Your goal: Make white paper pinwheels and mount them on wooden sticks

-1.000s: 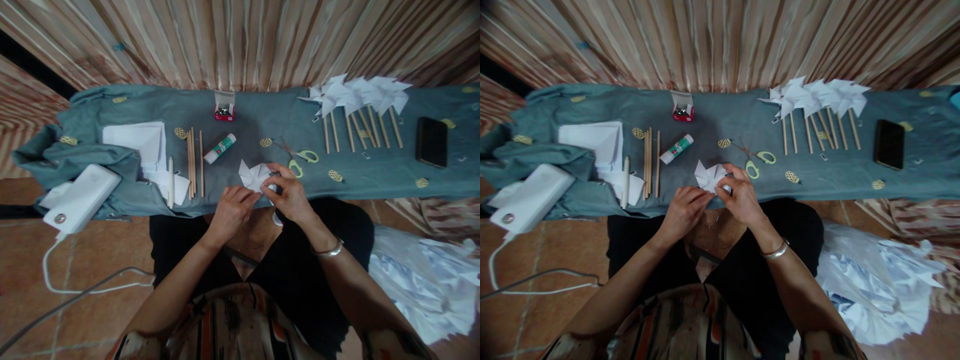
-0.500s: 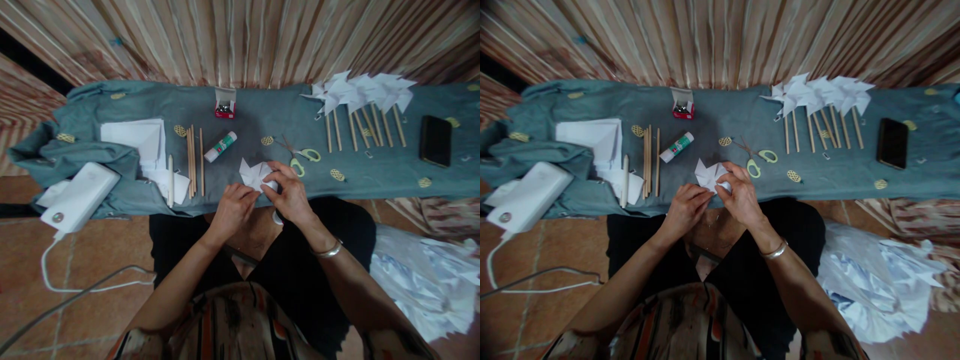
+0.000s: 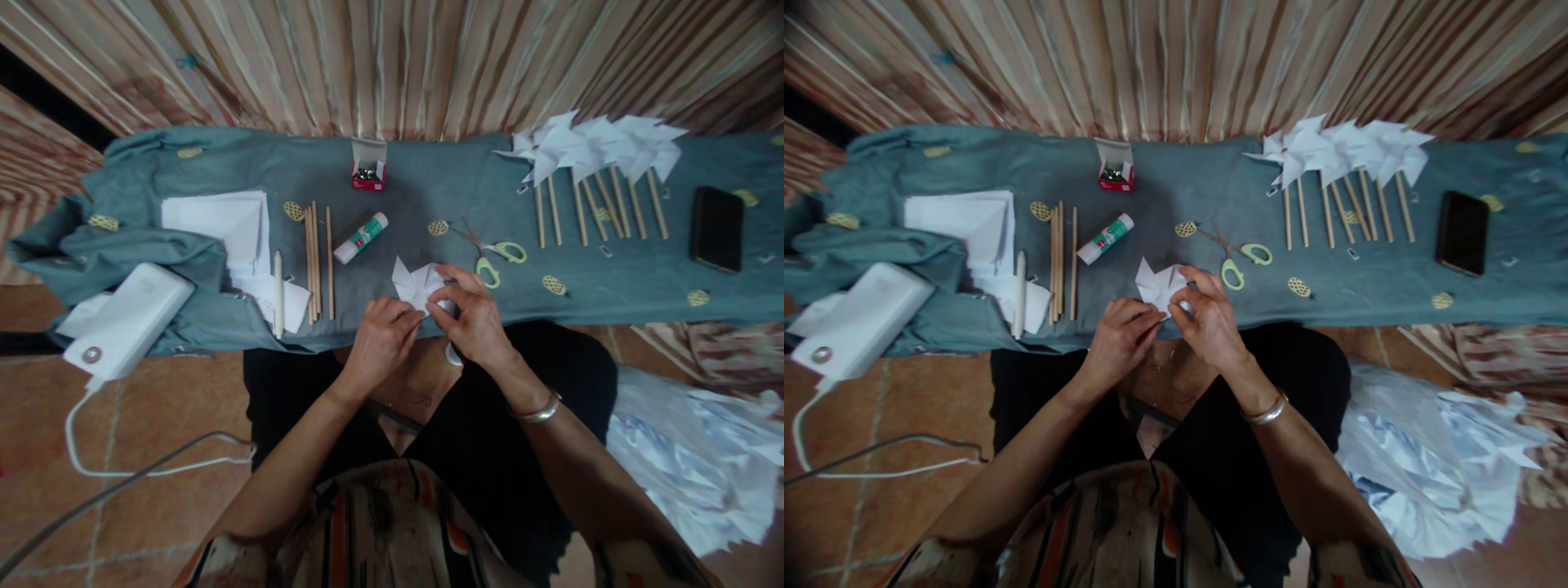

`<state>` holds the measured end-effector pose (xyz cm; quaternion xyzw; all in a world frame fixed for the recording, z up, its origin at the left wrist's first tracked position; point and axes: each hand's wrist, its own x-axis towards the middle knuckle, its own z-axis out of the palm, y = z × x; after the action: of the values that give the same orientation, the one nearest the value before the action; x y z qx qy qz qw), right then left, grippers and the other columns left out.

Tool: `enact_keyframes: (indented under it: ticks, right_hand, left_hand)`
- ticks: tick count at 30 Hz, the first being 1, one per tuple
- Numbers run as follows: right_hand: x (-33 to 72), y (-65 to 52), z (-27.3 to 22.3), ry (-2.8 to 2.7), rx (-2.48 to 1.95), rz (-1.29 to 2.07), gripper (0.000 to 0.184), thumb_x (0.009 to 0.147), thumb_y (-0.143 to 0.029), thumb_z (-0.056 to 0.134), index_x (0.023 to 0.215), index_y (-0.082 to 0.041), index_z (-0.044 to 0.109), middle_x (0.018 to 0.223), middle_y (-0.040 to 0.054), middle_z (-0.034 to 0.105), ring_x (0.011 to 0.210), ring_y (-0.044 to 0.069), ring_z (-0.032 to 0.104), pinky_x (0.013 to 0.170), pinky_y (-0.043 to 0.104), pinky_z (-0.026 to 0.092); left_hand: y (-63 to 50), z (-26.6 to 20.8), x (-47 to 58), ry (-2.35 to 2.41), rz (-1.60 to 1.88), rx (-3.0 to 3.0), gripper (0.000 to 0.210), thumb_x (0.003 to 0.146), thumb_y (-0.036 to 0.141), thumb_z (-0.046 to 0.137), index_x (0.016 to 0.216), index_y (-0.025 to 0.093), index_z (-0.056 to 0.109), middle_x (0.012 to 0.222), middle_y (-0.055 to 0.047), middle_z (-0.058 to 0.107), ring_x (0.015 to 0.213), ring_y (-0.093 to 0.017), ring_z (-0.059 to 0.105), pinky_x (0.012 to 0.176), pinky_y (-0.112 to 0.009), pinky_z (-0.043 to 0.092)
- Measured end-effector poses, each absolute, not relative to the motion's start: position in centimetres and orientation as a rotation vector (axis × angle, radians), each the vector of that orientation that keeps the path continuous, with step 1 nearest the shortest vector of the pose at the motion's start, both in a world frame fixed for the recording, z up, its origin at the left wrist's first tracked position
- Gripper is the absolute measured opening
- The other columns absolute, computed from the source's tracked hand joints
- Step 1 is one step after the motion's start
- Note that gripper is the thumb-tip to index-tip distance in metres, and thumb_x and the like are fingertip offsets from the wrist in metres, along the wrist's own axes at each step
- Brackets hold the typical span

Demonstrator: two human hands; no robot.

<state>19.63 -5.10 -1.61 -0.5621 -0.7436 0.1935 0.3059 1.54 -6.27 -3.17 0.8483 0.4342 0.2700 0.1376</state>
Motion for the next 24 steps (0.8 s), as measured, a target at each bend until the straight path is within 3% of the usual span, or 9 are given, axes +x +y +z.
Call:
enact_keyframes:
  ticks: [5,24]
  right_hand:
    - [19.54,-5.09,-1.61,-1.972,-1.484,0.527,0.011,0.086,-0.026,0.059,0.08,-0.023,0.067,0.128,0.0082,0.06,0.119,0.027,0.054,0.103,0.047,0.043]
    - [19.3,-5.04,-1.79,-2.01,-1.484,0.486,0.012,0.088,-0.026,0.058,0.079,-0.023,0.066,0.129,0.0085,0.059,0.119,0.027,0.053,0.103,0.046,0.044]
  left_hand:
    - [-6.44,-3.26,1.51,1.245,0.745,2.444,0.025,0.095,0.022,0.05,0.112,0.019,0.068,0.095,-0.007,0.067,0.091,-0.022,0.056,0.078,-0.037,0.043]
    - [-6.37,-3.51,1.83,1.282,0.817,2.414,0.02,0.094,0.022,0.051,0.101,0.017,0.07,0.091,-0.007,0.069,0.087,-0.021,0.059,0.077,-0.035,0.044]
